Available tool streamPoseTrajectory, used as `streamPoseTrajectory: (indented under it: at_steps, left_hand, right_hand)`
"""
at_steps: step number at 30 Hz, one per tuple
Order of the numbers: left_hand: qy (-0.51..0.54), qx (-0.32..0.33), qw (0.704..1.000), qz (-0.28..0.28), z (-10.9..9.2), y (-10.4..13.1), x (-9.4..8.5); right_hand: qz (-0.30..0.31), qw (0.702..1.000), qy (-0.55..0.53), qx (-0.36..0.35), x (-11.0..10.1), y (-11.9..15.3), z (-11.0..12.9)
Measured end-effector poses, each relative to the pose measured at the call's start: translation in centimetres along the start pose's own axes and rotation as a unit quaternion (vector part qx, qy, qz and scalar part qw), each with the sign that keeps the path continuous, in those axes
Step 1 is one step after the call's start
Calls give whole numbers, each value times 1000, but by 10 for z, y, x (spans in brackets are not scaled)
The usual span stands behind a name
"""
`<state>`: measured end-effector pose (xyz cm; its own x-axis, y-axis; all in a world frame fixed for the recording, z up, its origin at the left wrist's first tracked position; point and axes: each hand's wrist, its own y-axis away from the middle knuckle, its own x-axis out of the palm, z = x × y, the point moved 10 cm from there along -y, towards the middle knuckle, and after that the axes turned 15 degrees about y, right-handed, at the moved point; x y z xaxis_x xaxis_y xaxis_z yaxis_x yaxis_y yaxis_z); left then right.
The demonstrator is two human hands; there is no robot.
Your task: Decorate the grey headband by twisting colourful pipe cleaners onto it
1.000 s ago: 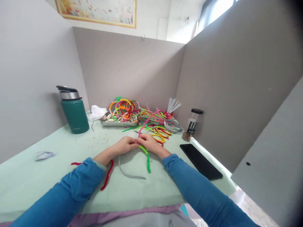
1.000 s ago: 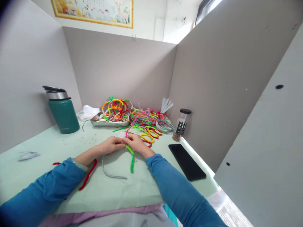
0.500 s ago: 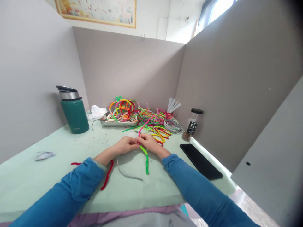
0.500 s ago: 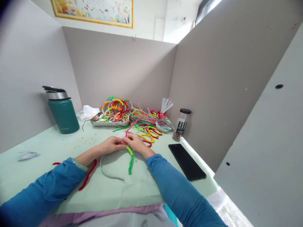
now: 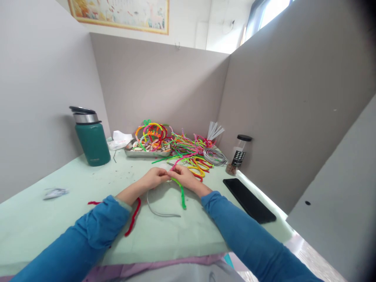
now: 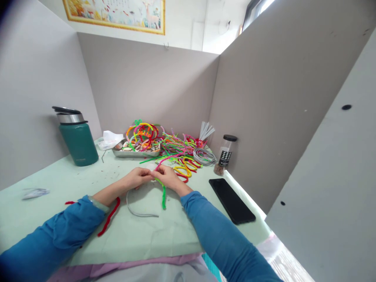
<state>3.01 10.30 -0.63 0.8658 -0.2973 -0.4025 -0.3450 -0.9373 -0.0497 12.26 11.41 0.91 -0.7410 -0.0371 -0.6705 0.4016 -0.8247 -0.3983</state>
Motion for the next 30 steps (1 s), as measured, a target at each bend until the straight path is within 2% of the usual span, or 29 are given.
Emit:
streamPoseTrajectory:
  at_steps: [5,15,22,30]
  left_hand:
    - [39,-5,999,-3,7,-3,-2]
    - [87,-14,995,-43,-4,4,-7]
    - [110,-15,993,-41,-2,3,-6]
    - [105,-20,994,-32,-3,5,-4]
  right_hand:
    - [9,1000,-23,-1,1,0,0]
    - [37,995,-91,3,5,4,6]
    - [44,992,-115,19,7,4,4]
    - [45,993,-106,9,2,6,16]
